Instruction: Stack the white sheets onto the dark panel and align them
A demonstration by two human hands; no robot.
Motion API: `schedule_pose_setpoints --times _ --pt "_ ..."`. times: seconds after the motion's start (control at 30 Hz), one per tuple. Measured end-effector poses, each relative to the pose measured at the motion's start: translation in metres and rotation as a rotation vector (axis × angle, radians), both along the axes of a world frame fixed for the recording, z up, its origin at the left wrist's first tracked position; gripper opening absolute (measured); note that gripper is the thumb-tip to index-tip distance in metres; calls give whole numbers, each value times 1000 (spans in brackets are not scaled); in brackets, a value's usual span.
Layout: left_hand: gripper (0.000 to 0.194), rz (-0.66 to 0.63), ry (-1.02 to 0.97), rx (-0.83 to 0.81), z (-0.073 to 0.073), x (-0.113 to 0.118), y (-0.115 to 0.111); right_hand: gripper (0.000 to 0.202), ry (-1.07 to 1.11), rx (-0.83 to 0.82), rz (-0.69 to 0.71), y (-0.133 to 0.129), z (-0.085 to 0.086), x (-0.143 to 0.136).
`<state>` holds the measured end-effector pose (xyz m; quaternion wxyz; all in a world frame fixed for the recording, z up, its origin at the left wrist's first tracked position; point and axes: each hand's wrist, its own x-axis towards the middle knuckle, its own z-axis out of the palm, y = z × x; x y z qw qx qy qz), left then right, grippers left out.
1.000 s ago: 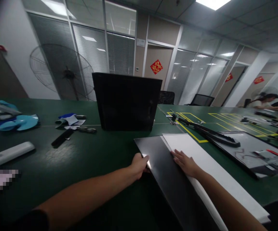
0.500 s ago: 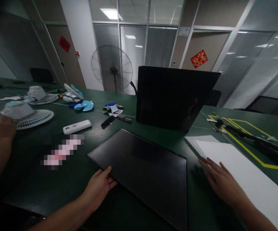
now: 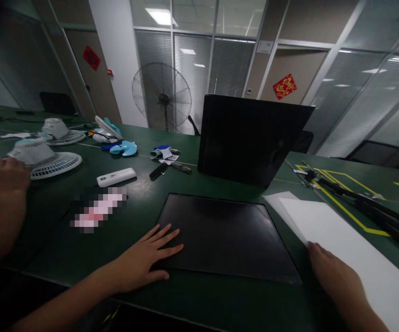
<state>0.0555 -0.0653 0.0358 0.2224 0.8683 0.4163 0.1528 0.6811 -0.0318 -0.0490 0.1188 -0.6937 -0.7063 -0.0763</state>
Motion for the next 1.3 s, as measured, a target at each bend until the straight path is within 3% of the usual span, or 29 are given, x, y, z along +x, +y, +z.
schedule_pose_setpoints --times 0.1,0.3,0.37,0.5,0.6,0.73,0.8,0.87,1.03,1.13,1.2,1.3 --pt "64 -23 60 45 -4 -7 13 58 -72 -147 -60 -18 17 -28" --pt "53 50 121 100 -18 -24 22 60 -136 -95 302 -43 31 -129" --pt "62 144 115 167 -25 -28 18 63 -144 -108 408 -44 30 -173" --pt "97 292 -8 406 -33 -29 10 67 -123 -194 549 -35 37 -251" --pt "97 246 5 550 -27 -28 8 65 -90 -246 626 -25 50 -291" --pt "109 218 -74 706 -23 -27 5 54 -44 -303 669 -15 67 -321" --pt "105 245 -106 778 -26 -25 4 49 -25 -316 668 -13 72 -328" --pt "90 309 -41 783 -28 -22 4 46 2 -316 661 -13 76 -331" --pt "33 453 118 581 -27 -16 11 45 40 -317 662 -17 76 -322" --pt "21 362 129 427 -24 -18 15 48 37 -318 704 -8 64 -298" --pt "38 272 124 271 -24 -21 17 50 12 -245 572 4 53 -267" --pt "53 256 76 114 -26 -24 18 62 -40 -64 152 21 44 -198"
